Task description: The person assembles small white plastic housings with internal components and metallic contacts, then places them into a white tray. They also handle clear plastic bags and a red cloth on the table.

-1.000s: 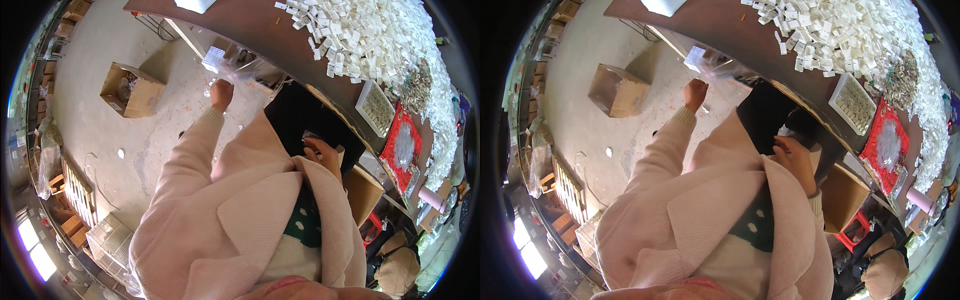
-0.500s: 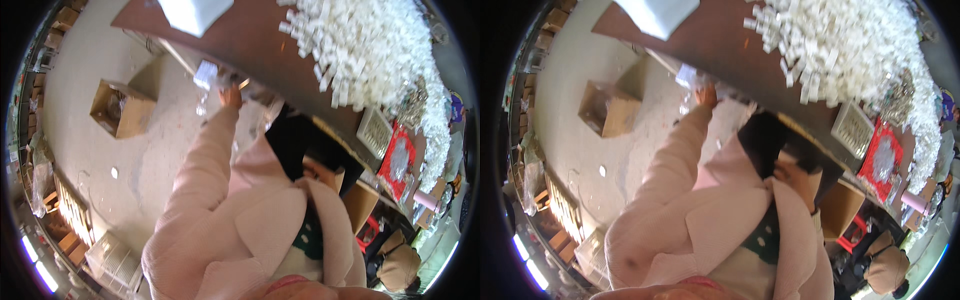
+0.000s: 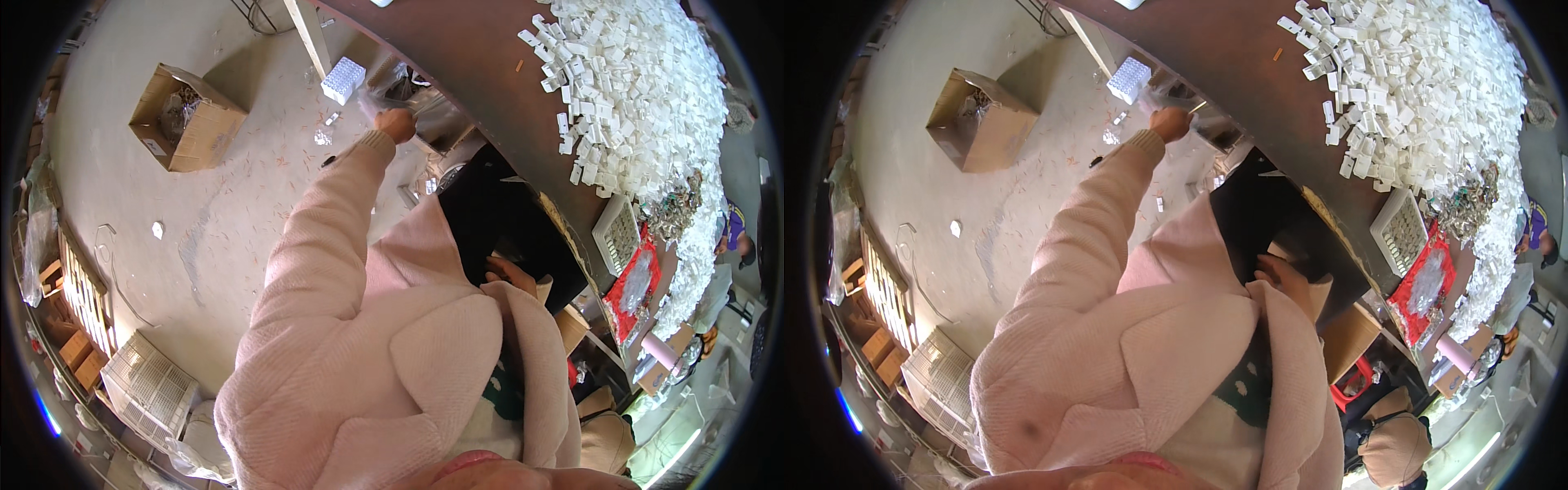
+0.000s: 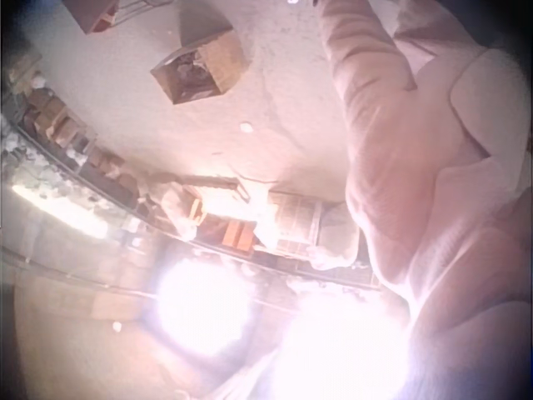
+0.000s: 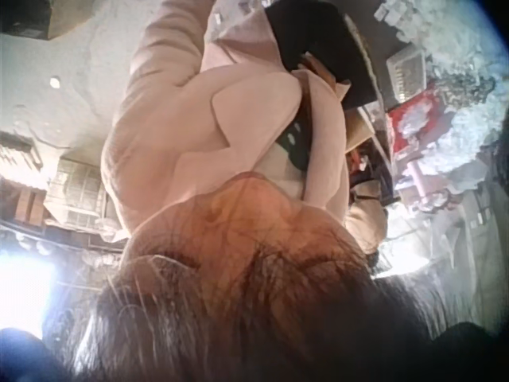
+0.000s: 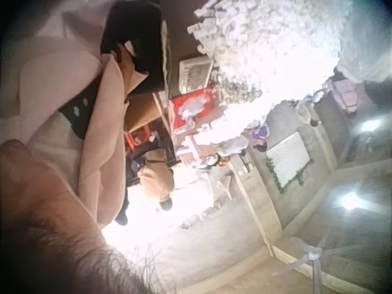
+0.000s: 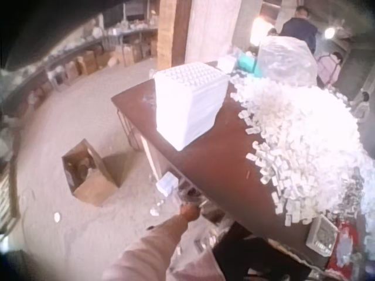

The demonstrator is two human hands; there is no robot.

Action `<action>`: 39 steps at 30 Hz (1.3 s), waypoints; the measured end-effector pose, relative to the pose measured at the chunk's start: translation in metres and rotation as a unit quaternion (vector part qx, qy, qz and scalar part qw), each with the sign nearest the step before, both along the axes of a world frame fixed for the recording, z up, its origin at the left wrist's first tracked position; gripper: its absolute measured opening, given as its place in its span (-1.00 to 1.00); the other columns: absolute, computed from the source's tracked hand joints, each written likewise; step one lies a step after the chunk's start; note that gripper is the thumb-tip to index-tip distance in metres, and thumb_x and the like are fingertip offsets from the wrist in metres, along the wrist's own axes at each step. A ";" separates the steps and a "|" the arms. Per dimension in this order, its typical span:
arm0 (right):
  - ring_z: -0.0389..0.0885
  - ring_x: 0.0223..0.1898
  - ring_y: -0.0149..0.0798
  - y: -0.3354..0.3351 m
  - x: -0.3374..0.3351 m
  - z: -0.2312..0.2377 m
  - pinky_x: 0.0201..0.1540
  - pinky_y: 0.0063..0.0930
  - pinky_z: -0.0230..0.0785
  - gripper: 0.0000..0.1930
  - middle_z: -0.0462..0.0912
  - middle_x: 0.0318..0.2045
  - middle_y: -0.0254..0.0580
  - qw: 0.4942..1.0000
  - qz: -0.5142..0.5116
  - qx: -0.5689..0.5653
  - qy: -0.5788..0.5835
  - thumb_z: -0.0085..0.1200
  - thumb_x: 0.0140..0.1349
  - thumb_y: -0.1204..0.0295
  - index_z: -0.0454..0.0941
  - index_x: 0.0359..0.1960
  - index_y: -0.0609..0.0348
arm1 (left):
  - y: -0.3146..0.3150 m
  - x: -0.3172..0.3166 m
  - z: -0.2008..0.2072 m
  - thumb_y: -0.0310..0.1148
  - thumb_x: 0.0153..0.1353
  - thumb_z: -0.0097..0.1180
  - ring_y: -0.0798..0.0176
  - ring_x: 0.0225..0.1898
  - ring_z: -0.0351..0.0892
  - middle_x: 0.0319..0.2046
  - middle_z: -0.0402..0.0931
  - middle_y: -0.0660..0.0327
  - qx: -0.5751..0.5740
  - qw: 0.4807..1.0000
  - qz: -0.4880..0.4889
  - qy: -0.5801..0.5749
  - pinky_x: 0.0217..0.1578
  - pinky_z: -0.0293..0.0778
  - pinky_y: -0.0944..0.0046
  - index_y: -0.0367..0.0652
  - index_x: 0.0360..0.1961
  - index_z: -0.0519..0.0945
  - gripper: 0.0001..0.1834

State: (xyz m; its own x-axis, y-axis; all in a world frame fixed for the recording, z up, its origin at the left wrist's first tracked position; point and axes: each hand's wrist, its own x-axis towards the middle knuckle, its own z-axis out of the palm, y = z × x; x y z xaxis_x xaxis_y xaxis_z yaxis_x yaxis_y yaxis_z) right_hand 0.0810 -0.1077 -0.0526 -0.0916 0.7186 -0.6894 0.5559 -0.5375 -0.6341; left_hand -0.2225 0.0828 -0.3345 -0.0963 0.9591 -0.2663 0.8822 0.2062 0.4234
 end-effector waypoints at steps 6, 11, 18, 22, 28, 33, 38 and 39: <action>0.64 0.00 -0.24 0.002 -0.006 0.001 0.09 -0.43 0.49 -0.47 0.64 -0.02 0.06 0.996 0.063 0.041 -0.043 0.20 0.07 0.62 0.53 0.16 0.24 | 0.011 -0.011 0.027 -0.17 0.03 0.40 0.06 -0.38 0.68 -0.45 0.70 0.04 0.181 0.933 0.142 -0.275 -0.24 0.55 0.11 -0.21 -0.43 0.76 -0.72; 0.63 -0.01 -0.23 -0.001 -0.013 0.012 0.08 -0.35 0.46 -0.59 0.68 -0.05 -0.08 0.994 0.063 0.042 -0.075 0.18 0.25 0.53 0.57 0.15 0.08 | 0.027 -0.012 0.036 -0.16 0.18 0.34 0.31 -0.53 0.55 -0.55 0.67 0.11 0.140 0.852 0.253 -0.436 -0.41 0.47 0.22 -0.25 -0.39 0.77 -0.69; 0.62 -0.08 -0.33 0.030 -0.018 -0.007 0.02 -0.40 0.49 -0.64 0.63 0.01 -0.11 0.997 0.011 0.035 0.069 0.08 0.36 0.48 0.52 0.18 0.21 | 0.036 -0.032 0.042 -0.34 0.34 0.06 0.36 -0.48 0.56 -0.45 0.64 0.13 0.063 0.794 0.289 -0.530 -0.46 0.45 0.39 -0.43 -0.24 0.68 -0.69; 0.64 -0.16 -0.28 0.098 -0.068 -0.061 -0.06 -0.35 0.53 -0.61 0.64 -0.17 -0.17 0.942 -0.094 -0.014 0.320 0.13 0.38 0.33 0.48 0.12 0.34 | 0.031 -0.035 0.059 -0.36 0.34 0.06 0.29 -0.38 0.61 -0.35 0.63 0.10 0.060 0.769 0.267 -0.577 -0.33 0.54 0.34 -0.45 -0.17 0.64 -0.70; 0.63 -0.21 -0.24 0.185 -0.129 -0.154 -0.03 -0.20 0.56 -0.80 0.59 -0.24 -0.25 0.873 -0.269 -0.126 0.387 0.12 0.38 0.28 0.52 -0.11 0.10 | 0.027 -0.027 0.078 -0.30 0.39 0.05 0.39 -0.44 0.52 -0.41 0.64 0.16 0.106 0.766 0.253 -0.581 -0.41 0.44 0.33 -0.45 -0.26 0.67 -0.65; 0.57 -0.17 -0.29 0.216 -0.128 -0.212 -0.08 -0.23 0.54 -0.80 0.57 -0.23 -0.31 0.942 -0.199 0.135 0.236 0.19 0.33 0.26 0.53 -0.13 0.04 | 0.043 -0.035 0.063 -0.40 0.23 0.22 0.19 -0.28 0.61 -0.32 0.66 0.24 0.216 0.914 0.122 -0.320 -0.24 0.52 0.19 -0.33 -0.15 0.67 -0.77; 0.52 -0.08 -0.26 0.222 -0.132 -0.230 -0.05 -0.19 0.50 -0.74 0.53 -0.15 -0.28 0.935 -0.257 0.184 0.158 0.20 0.31 0.24 0.50 -0.07 0.03 | 0.022 -0.022 0.067 -0.50 -0.02 0.46 0.05 -0.17 0.65 -0.23 0.69 0.25 0.241 0.877 -0.039 -0.413 -0.07 0.55 0.14 -0.23 -0.15 0.69 -0.65; 0.52 -0.08 -0.25 0.221 -0.135 -0.230 -0.04 -0.19 0.49 -0.74 0.52 -0.14 -0.28 0.935 -0.264 0.191 0.139 0.20 0.31 0.24 0.49 -0.06 0.03 | 0.017 -0.015 0.073 -0.54 -0.06 0.48 0.06 -0.16 0.65 -0.21 0.69 0.24 0.215 0.869 -0.046 -0.443 -0.07 0.55 0.17 -0.23 -0.16 0.69 -0.63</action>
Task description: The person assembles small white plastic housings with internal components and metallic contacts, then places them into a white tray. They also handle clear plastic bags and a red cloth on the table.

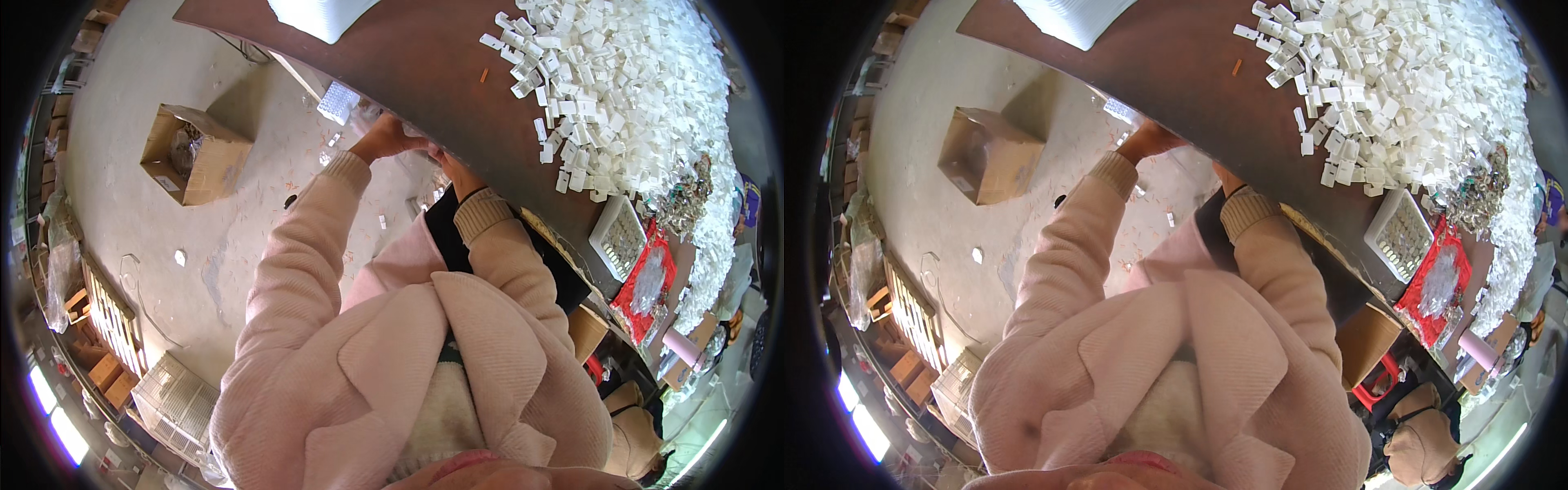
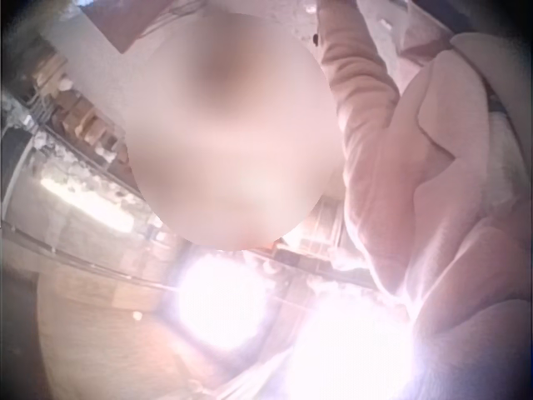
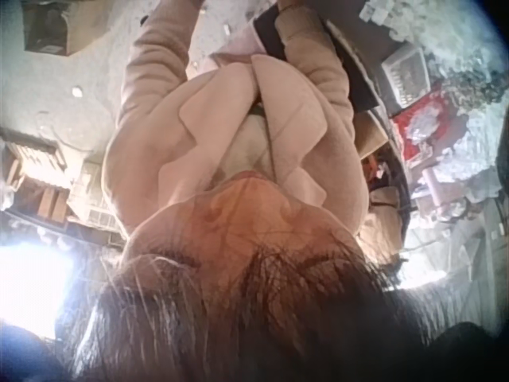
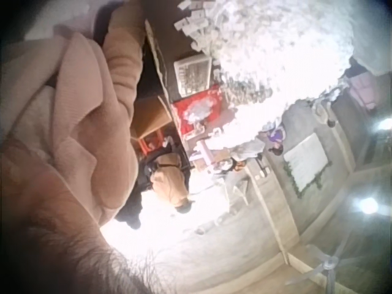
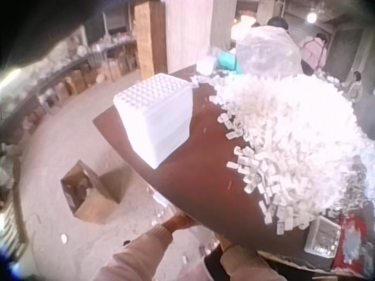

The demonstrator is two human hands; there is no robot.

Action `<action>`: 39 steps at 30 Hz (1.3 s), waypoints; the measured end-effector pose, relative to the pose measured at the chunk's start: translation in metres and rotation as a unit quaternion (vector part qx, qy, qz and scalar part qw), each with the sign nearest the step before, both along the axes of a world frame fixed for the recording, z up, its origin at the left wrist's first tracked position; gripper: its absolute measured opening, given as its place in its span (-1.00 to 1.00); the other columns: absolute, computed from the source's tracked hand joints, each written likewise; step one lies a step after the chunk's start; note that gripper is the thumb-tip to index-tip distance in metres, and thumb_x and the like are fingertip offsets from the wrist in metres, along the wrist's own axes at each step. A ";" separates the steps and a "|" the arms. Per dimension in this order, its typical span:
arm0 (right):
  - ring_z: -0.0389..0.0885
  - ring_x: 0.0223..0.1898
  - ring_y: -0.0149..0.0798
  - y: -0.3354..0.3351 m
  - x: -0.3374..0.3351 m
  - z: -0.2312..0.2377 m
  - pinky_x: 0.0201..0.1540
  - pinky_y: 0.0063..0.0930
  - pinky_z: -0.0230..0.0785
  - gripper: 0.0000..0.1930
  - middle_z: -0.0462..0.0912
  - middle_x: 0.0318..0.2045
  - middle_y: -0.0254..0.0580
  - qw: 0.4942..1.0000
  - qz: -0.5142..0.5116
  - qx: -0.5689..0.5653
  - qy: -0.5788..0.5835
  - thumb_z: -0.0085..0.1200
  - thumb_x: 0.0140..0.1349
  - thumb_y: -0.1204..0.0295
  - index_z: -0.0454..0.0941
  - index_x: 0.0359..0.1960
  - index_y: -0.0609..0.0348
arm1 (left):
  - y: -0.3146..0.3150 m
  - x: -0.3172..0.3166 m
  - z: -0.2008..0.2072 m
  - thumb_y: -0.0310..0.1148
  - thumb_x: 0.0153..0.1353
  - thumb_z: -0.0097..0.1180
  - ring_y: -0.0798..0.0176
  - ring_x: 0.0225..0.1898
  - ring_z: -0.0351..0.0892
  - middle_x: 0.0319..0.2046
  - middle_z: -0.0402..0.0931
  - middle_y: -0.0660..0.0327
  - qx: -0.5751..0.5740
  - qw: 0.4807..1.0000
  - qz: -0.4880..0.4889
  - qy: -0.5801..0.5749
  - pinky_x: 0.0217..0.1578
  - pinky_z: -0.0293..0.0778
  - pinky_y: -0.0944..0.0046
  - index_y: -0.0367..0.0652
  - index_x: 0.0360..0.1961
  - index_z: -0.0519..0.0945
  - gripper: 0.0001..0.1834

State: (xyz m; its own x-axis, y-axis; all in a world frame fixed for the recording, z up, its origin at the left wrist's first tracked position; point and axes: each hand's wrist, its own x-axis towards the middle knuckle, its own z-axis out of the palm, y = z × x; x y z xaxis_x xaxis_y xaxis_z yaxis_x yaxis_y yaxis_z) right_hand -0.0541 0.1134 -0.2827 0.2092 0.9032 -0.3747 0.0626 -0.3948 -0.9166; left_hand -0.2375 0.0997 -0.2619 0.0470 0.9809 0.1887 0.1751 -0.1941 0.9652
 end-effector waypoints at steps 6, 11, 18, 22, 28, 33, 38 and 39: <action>0.47 -0.02 -0.22 -0.003 -0.018 0.009 0.00 -0.16 0.45 -0.69 0.47 -0.08 -0.25 0.999 -0.034 0.006 -0.034 0.20 0.31 0.23 0.45 -0.01 0.02 | -0.010 0.009 0.029 -0.72 0.02 0.28 0.19 -0.33 0.67 -0.32 0.69 0.12 -0.137 0.987 0.058 -0.064 -0.28 0.59 0.27 -0.37 -0.18 0.68 -0.72; 0.43 0.02 -0.20 0.003 -0.015 0.012 0.03 -0.14 0.42 -0.64 0.43 -0.03 -0.23 0.999 -0.023 0.018 -0.021 0.20 0.30 0.21 0.42 0.03 0.02 | -0.010 -0.022 0.018 -0.72 0.15 0.06 0.31 -0.48 0.61 -0.49 0.64 0.13 -0.173 0.940 0.203 -0.211 -0.41 0.57 0.29 -0.41 -0.24 0.67 -0.81; 0.37 0.08 -0.16 0.009 -0.006 0.014 0.08 -0.11 0.37 -0.58 0.36 0.04 -0.20 0.999 -0.008 0.031 0.005 0.20 0.29 0.20 0.37 0.09 0.01 | -0.057 -0.106 0.022 -0.56 0.36 0.03 0.38 -0.42 0.55 -0.36 0.60 0.17 -0.033 0.905 0.395 -0.153 -0.43 0.52 0.38 -0.38 -0.05 0.62 -0.79; 0.34 0.11 -0.14 0.013 -0.006 0.016 0.10 -0.09 0.35 -0.54 0.33 0.08 -0.18 0.999 -0.004 0.041 0.017 0.20 0.29 0.19 0.34 0.13 0.01 | -0.120 -0.141 0.020 -0.53 0.38 0.01 0.43 -0.46 0.51 -0.36 0.58 0.22 -0.060 0.868 0.480 -0.109 -0.49 0.51 0.41 -0.31 -0.06 0.62 -0.80; 0.29 0.16 -0.11 0.016 -0.013 0.022 0.14 -0.06 0.31 -0.49 0.28 0.14 -0.15 0.998 0.005 0.053 0.033 0.20 0.28 0.17 0.30 0.18 0.00 | -0.189 -0.174 0.027 -0.58 0.37 -0.01 0.41 -0.44 0.53 -0.37 0.57 0.24 -0.079 0.847 0.505 -0.144 -0.43 0.53 0.39 -0.32 0.01 0.56 -0.77; 0.25 0.21 -0.08 0.017 -0.022 0.035 0.17 -0.04 0.27 -0.44 0.23 0.19 -0.13 0.996 -0.001 0.074 0.042 0.20 0.28 0.16 0.27 0.22 0.00 | -0.184 -0.140 0.049 -0.60 0.37 0.01 0.41 -0.26 0.57 -0.29 0.60 0.23 -0.014 0.914 0.385 -0.131 -0.11 0.54 0.39 -0.33 0.22 0.43 -0.61; 0.21 0.25 -0.05 0.018 -0.022 0.050 0.20 -0.02 0.24 -0.40 0.19 0.24 -0.10 0.993 -0.021 0.105 0.052 0.20 0.27 0.14 0.23 0.26 -0.01 | -0.170 -0.113 0.069 -0.63 0.40 -0.05 0.38 -0.12 0.60 -0.19 0.64 0.18 0.014 0.915 0.375 -0.147 0.02 0.49 0.37 -0.35 0.20 0.45 -0.64; 0.20 0.26 -0.05 0.017 -0.020 0.052 0.21 -0.01 0.23 -0.39 0.18 0.25 -0.10 0.992 -0.024 0.109 0.056 0.20 0.27 0.14 0.22 0.27 -0.01 | -0.171 -0.112 0.071 -0.62 0.40 -0.04 0.37 -0.13 0.61 -0.19 0.64 0.18 0.014 0.914 0.372 -0.160 0.01 0.50 0.37 -0.35 0.19 0.45 -0.65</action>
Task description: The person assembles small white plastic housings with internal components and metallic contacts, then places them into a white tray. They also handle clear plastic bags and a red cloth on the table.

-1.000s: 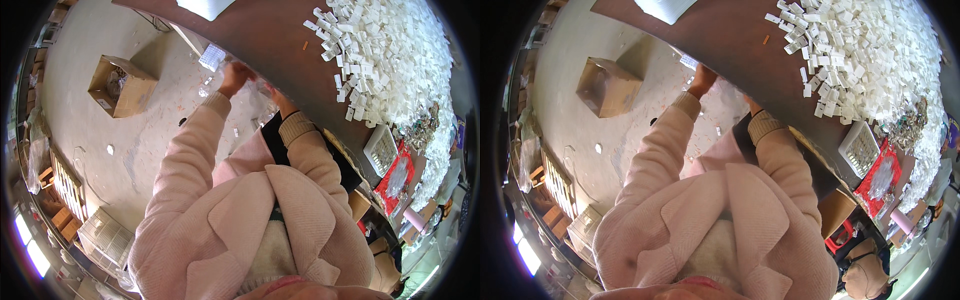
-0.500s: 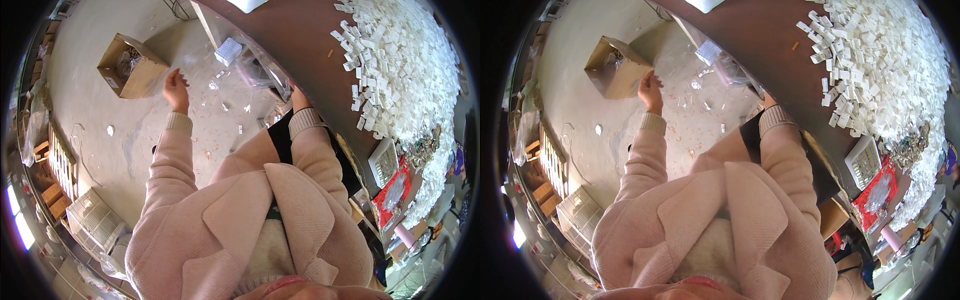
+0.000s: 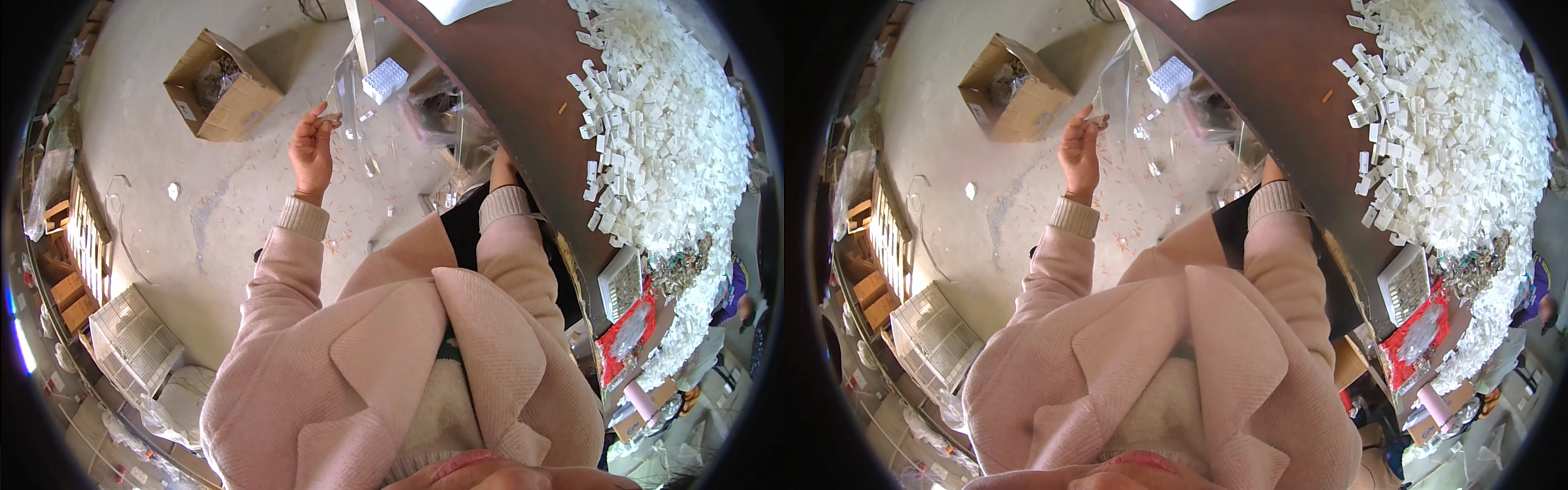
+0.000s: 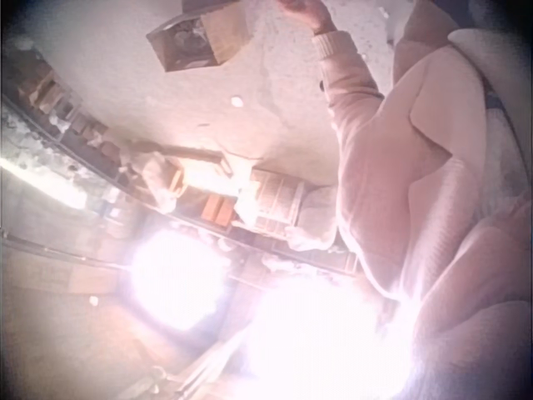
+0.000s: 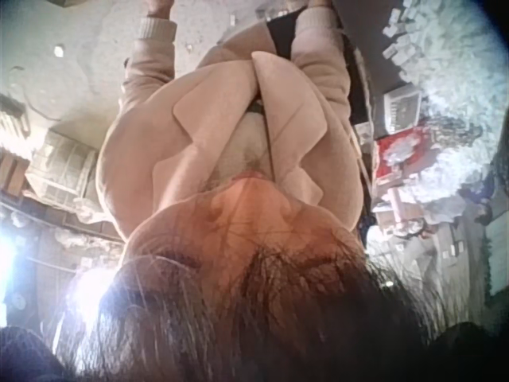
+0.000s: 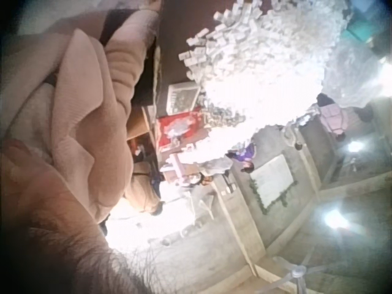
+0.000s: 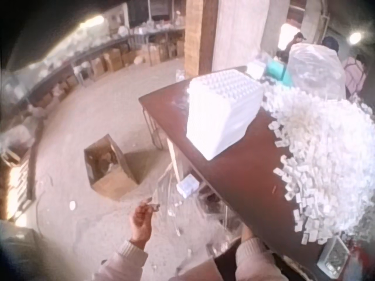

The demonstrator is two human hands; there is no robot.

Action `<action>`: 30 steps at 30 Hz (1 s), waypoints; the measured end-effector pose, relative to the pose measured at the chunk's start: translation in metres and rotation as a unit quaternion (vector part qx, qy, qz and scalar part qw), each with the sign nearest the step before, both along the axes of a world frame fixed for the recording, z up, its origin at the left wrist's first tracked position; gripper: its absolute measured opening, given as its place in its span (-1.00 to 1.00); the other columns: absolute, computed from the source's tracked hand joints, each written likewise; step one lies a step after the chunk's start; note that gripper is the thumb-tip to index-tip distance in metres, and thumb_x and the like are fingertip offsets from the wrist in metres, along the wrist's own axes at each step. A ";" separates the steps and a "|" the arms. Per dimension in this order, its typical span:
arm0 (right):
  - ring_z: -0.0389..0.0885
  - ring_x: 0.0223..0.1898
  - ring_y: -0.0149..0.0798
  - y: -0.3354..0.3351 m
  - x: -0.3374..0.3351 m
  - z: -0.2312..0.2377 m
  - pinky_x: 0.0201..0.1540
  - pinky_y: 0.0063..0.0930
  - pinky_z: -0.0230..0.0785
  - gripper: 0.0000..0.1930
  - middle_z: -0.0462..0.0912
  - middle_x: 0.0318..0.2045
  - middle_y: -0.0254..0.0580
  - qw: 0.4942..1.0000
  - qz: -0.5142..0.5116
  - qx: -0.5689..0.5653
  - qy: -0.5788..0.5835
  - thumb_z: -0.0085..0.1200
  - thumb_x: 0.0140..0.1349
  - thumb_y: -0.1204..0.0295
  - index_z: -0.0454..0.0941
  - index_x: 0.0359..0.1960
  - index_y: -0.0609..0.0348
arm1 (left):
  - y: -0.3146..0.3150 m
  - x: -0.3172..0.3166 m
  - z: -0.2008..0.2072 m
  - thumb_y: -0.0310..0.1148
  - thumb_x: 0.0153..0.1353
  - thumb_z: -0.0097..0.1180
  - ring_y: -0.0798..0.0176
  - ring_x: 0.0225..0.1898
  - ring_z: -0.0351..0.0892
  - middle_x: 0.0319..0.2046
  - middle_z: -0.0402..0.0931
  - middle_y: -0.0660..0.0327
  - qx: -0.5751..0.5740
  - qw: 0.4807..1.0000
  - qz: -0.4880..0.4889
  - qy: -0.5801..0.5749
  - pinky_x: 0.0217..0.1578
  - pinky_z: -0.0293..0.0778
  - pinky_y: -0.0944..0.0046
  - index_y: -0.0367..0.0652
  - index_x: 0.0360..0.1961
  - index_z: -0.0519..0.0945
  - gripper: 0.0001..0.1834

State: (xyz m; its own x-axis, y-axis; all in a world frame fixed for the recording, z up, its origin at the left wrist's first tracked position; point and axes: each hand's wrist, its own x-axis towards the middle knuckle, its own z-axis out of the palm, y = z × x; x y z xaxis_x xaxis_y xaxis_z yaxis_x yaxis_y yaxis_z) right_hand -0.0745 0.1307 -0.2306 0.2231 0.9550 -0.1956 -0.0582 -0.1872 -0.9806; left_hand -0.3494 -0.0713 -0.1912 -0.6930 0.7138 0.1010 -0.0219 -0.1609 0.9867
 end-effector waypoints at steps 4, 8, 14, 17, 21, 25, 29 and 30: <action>0.17 0.29 -0.03 -0.004 0.004 0.007 0.24 0.00 0.21 -0.35 0.15 0.29 -0.08 1.000 0.000 0.000 0.011 0.21 0.27 0.13 0.20 0.30 -0.01 | -0.013 -0.007 0.000 -0.59 0.41 -0.04 0.34 -0.14 0.62 -0.21 0.63 0.19 -0.003 1.000 0.000 -0.029 -0.03 0.53 0.35 -0.35 0.15 0.47 -0.69; 0.14 0.33 -0.01 -0.004 0.004 0.007 0.26 0.02 0.18 -0.31 0.11 0.33 -0.06 1.000 0.010 -0.008 0.014 0.21 0.26 0.12 0.17 0.34 -0.02 | -0.026 -0.011 -0.006 -0.57 0.42 -0.04 0.33 -0.16 0.63 -0.24 0.63 0.19 -0.021 0.999 0.019 -0.045 -0.10 0.56 0.34 -0.35 0.12 0.48 -0.71; 0.09 0.38 0.03 -0.001 0.003 0.006 0.30 0.05 0.14 -0.26 0.06 0.39 -0.04 0.998 0.035 -0.041 0.025 0.21 0.26 0.11 0.13 0.39 -0.02 | -0.035 -0.008 -0.011 -0.57 0.41 -0.03 0.34 -0.18 0.63 -0.25 0.63 0.18 -0.027 0.997 0.038 -0.069 -0.16 0.57 0.33 -0.35 0.10 0.49 -0.73; 0.07 0.40 0.04 -0.001 0.002 0.006 0.32 0.06 0.12 -0.23 0.03 0.42 -0.02 0.993 0.058 -0.091 0.041 0.21 0.25 0.10 0.10 0.42 -0.03 | -0.035 -0.004 -0.011 -0.56 0.41 -0.04 0.34 -0.19 0.63 -0.25 0.62 0.17 -0.033 0.996 0.034 -0.079 -0.19 0.55 0.34 -0.35 0.09 0.49 -0.74; 0.04 0.44 0.06 0.000 -0.002 0.004 0.34 0.08 0.09 -0.19 0.00 0.46 0.00 0.969 0.121 -0.211 0.036 0.21 0.25 0.09 0.08 0.45 -0.03 | -0.039 0.003 -0.003 -0.57 0.41 -0.04 0.35 -0.20 0.62 -0.26 0.62 0.17 -0.031 0.996 0.019 -0.075 -0.21 0.54 0.36 -0.34 0.08 0.50 -0.74; 0.01 0.47 0.08 0.002 -0.002 -0.008 0.37 0.10 0.07 -0.16 -0.04 0.49 0.02 0.952 0.144 -0.269 -0.005 0.21 0.24 0.08 0.05 0.48 -0.03 | -0.046 0.006 0.007 -0.58 0.41 -0.04 0.36 -0.19 0.61 -0.27 0.62 0.18 -0.032 0.997 -0.002 -0.067 -0.18 0.52 0.36 -0.34 0.08 0.51 -0.74; 0.04 0.48 0.11 0.005 0.001 -0.037 0.39 -0.03 0.10 -0.12 0.03 0.49 0.11 0.828 0.339 -0.203 -0.398 0.24 0.18 0.03 0.11 0.47 0.05 | -0.051 0.010 0.012 -0.59 0.41 -0.04 0.37 -0.20 0.59 -0.26 0.62 0.18 -0.034 0.997 -0.040 -0.062 -0.15 0.50 0.36 -0.33 0.10 0.50 -0.72; 0.06 0.48 0.11 0.006 0.001 -0.045 0.39 -0.09 0.13 -0.11 0.07 0.47 0.16 0.747 0.385 -0.172 -0.515 0.25 0.15 0.01 0.15 0.46 0.10 | -0.051 0.011 0.013 -0.59 0.40 -0.05 0.37 -0.20 0.59 -0.25 0.62 0.18 -0.036 0.996 -0.044 -0.062 -0.15 0.49 0.37 -0.32 0.10 0.50 -0.72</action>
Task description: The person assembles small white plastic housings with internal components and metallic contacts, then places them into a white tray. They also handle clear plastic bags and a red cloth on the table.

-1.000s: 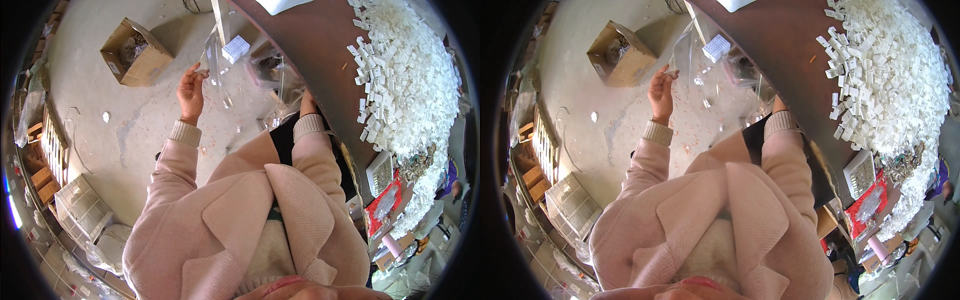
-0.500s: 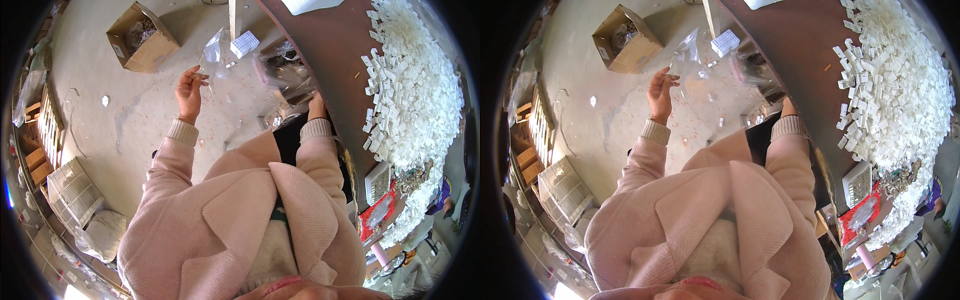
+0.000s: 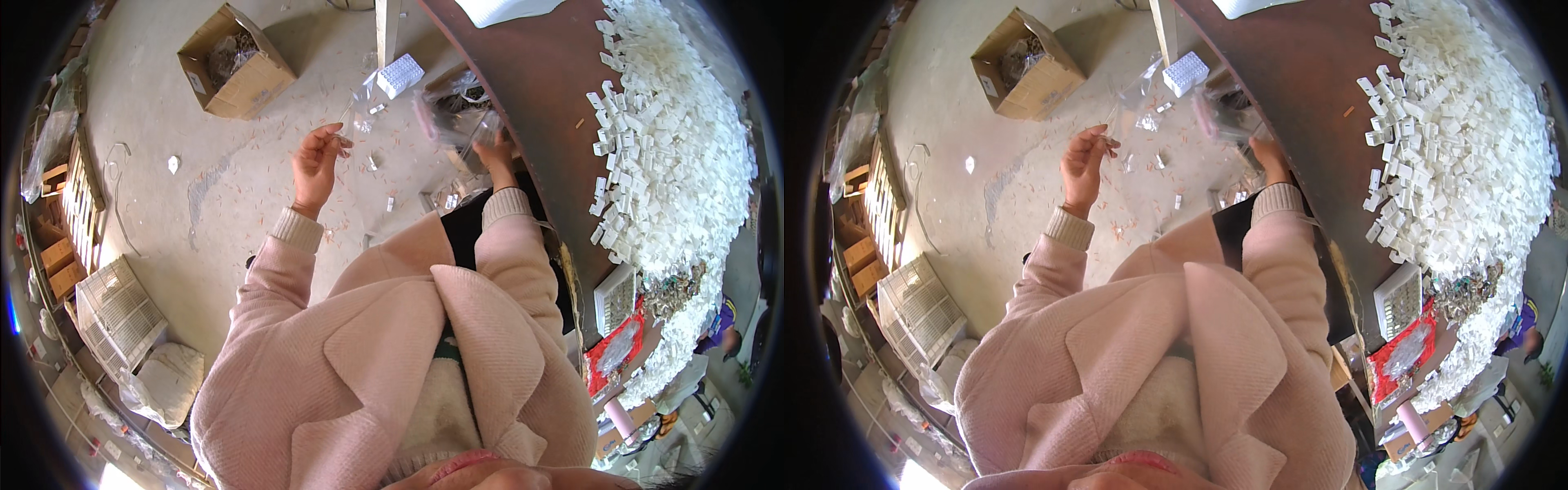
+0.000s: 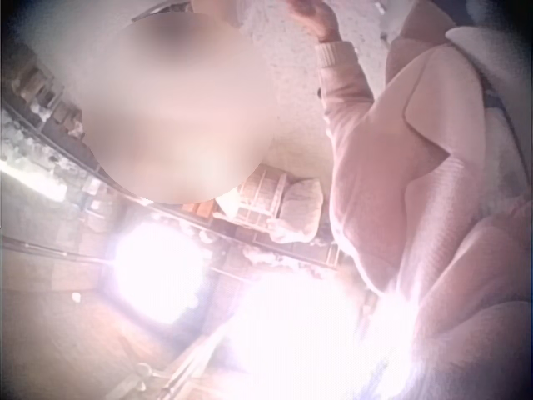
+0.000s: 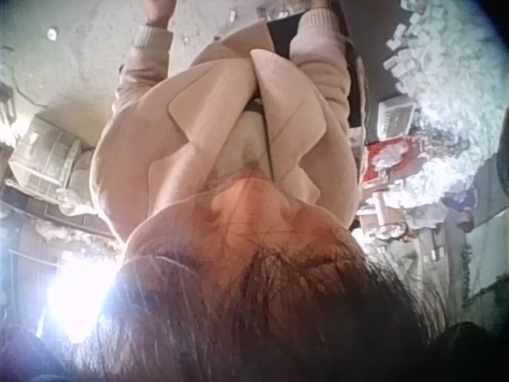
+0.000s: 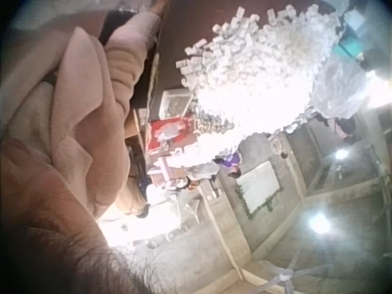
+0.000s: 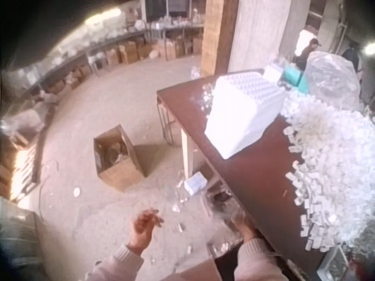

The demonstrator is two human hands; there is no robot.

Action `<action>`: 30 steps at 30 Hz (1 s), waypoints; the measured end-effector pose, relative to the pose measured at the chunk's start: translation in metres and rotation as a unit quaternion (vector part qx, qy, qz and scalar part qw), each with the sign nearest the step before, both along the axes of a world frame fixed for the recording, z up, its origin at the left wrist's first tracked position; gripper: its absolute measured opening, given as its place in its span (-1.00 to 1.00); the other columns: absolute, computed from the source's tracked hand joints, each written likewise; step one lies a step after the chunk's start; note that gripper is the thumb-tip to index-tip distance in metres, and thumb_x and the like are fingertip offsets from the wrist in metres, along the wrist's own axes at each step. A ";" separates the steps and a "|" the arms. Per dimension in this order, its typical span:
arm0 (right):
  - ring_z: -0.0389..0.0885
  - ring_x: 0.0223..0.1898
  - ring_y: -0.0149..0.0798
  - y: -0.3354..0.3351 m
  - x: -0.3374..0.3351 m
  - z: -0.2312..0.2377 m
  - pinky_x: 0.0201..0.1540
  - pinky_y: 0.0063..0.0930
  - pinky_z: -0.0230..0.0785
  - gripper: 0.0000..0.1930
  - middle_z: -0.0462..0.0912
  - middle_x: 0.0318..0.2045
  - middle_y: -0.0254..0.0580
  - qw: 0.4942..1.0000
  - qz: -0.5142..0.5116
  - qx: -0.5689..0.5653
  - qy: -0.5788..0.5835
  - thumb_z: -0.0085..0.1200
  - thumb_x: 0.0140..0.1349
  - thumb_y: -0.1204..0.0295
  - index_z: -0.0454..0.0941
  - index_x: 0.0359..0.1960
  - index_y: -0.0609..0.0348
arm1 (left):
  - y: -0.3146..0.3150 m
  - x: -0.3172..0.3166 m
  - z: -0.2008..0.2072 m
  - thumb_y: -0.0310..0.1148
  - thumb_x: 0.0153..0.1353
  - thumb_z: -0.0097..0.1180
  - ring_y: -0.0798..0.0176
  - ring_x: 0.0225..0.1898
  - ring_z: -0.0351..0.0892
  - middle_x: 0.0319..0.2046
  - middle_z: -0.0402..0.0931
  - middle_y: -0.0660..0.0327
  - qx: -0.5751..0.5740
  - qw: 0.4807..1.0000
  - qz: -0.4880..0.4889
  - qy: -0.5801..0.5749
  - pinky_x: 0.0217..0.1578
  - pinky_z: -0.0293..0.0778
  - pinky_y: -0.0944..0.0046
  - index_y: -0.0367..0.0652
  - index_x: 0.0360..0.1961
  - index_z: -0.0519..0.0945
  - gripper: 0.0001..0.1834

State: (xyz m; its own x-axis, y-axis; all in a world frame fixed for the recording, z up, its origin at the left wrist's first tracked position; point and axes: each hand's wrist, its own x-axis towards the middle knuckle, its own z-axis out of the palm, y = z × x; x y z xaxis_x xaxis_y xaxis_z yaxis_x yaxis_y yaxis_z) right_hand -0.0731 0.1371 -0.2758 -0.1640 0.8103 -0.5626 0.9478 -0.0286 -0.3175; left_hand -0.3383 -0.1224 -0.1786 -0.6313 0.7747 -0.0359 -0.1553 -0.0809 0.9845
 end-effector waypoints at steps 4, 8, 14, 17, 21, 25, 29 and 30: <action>0.28 0.37 0.18 0.003 0.006 -0.018 0.41 -0.18 0.07 -0.22 0.34 0.30 0.35 0.998 0.022 0.011 0.055 0.14 0.20 0.02 0.34 0.29 0.41 | -0.002 0.006 0.006 -0.61 0.40 -0.06 0.39 -0.22 0.57 -0.27 0.61 0.21 0.001 1.000 -0.012 0.001 -0.15 0.48 0.37 -0.33 0.09 0.52 -0.73; 0.60 0.11 0.07 -0.009 0.000 0.010 0.20 -0.18 0.39 -0.31 0.62 0.05 0.18 0.987 -0.013 0.030 0.155 0.16 0.26 0.04 0.42 0.20 0.44 | 0.001 0.015 0.027 -0.64 0.35 0.00 0.37 -0.27 0.59 -0.36 0.59 0.24 0.020 0.996 -0.040 0.077 -0.20 0.51 0.36 -0.26 0.10 0.53 -0.69; 0.63 0.02 -0.03 -0.104 -0.014 0.115 -0.02 -0.19 0.61 -0.24 0.54 0.06 0.16 0.692 -0.172 -0.477 0.515 0.12 0.28 -0.14 0.38 0.15 0.41 | 0.001 0.049 0.079 -0.66 0.15 0.15 0.10 -0.38 0.68 -0.39 0.63 0.08 -0.047 0.899 -0.160 0.405 -0.34 0.60 0.23 -0.10 0.16 0.51 -0.48; 0.62 0.05 -0.10 -0.136 -0.010 0.158 0.03 -0.29 0.56 -0.40 0.58 0.07 0.05 0.668 -0.140 -0.484 0.548 0.09 0.35 0.02 0.43 0.18 0.29 | 0.008 0.075 0.097 -0.56 0.11 0.14 0.05 -0.30 0.71 -0.32 0.64 0.04 0.010 0.868 -0.274 0.414 -0.34 0.62 0.19 -0.11 0.19 0.47 -0.45; 0.66 -0.23 -0.40 -0.149 0.015 0.185 -0.28 -0.47 0.55 -0.70 0.69 -0.27 -0.21 0.771 -0.185 -0.304 0.528 0.10 0.33 0.35 0.58 -0.01 0.30 | 0.015 0.110 0.114 -0.54 0.17 0.20 0.00 -0.29 0.67 -0.25 0.64 0.04 0.062 0.813 -0.400 0.418 -0.30 0.57 0.17 -0.20 0.21 0.45 -0.47; 0.71 -0.24 -0.24 -0.153 0.076 0.189 -0.29 -0.45 0.57 -0.70 0.70 -0.21 -0.08 0.771 -0.291 -0.217 0.523 0.07 0.34 0.39 0.54 0.01 0.32 | 0.032 0.136 0.116 -0.42 0.20 0.19 -0.12 0.05 0.53 0.05 0.51 -0.09 0.078 0.844 -0.436 0.303 0.04 0.46 0.06 -0.24 0.25 0.41 -0.44; 0.73 -0.26 -0.21 -0.164 0.128 0.175 -0.29 -0.41 0.61 -0.74 0.70 -0.17 -0.12 0.708 -0.381 -0.139 0.578 0.08 0.35 0.38 0.55 -0.01 0.26 | 0.075 0.178 0.083 -0.35 0.22 0.18 -0.22 0.31 0.26 0.31 0.27 -0.12 0.117 0.787 -0.420 0.437 0.28 0.25 -0.04 -0.21 0.31 0.37 -0.39; 0.73 -0.25 -0.22 -0.168 0.138 0.171 -0.28 -0.41 0.61 -0.75 0.70 -0.17 -0.13 0.704 -0.404 -0.119 0.571 0.10 0.35 0.37 0.56 -0.03 0.25 | 0.082 0.190 0.072 -0.35 0.22 0.17 -0.21 0.34 0.23 0.33 0.25 -0.11 0.112 0.763 -0.444 0.457 0.30 0.23 -0.04 -0.18 0.32 0.36 -0.38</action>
